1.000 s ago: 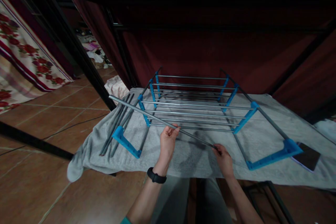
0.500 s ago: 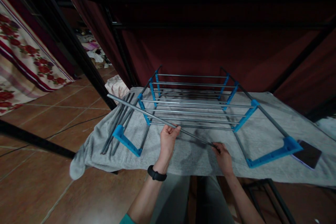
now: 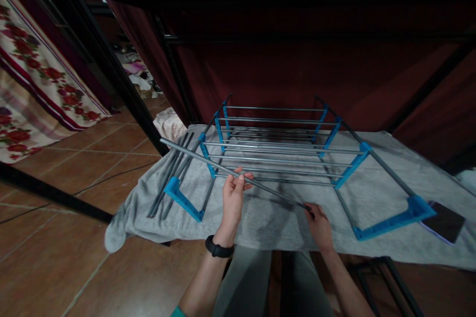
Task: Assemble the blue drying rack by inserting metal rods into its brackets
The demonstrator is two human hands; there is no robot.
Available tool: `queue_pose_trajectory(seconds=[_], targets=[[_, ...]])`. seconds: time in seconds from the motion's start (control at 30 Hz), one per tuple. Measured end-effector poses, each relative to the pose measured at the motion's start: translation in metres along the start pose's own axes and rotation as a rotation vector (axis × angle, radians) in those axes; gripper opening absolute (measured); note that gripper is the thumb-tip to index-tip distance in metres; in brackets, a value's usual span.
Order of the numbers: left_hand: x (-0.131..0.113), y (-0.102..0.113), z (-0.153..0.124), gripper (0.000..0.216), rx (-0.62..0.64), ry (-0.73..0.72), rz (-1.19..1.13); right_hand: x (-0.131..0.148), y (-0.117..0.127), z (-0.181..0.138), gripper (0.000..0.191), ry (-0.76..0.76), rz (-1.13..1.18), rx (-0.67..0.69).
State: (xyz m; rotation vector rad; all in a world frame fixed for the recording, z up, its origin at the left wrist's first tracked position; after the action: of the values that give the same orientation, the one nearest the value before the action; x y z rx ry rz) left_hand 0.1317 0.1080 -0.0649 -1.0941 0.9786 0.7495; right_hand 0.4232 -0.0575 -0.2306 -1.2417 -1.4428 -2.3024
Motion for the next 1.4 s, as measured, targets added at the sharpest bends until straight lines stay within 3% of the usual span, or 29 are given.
queue_pose_trajectory(seconds=[0.23,0.8,1.4], targets=[[0.001,0.002,0.000,0.035,-0.008,0.009,-0.015,-0.005,0.007,-0.003,0.040,-0.042,-0.009,-0.088],[-0.050,0.046,0.013,0.039,-0.172,-0.177,-0.076,-0.027,0.022,-0.009,0.037,-0.150,-0.037,-0.272],[-0.067,0.065,0.016,0.035,-0.238,-0.256,-0.124,-0.031,0.015,-0.006,0.043,-0.087,-0.089,-0.230]])
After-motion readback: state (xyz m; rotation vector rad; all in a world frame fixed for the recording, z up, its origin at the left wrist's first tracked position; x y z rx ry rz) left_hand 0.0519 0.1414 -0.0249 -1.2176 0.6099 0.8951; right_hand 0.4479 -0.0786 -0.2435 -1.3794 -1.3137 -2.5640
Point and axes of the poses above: each hand's wrist, its own z-axis towards the middle knuckle, its own y-axis out of the back of the hand, x = y × z, the point moved 9 cm from there along z, towards the middle knuckle, and after that the axes turned 7 degrees about x, right-handed, at the moved point
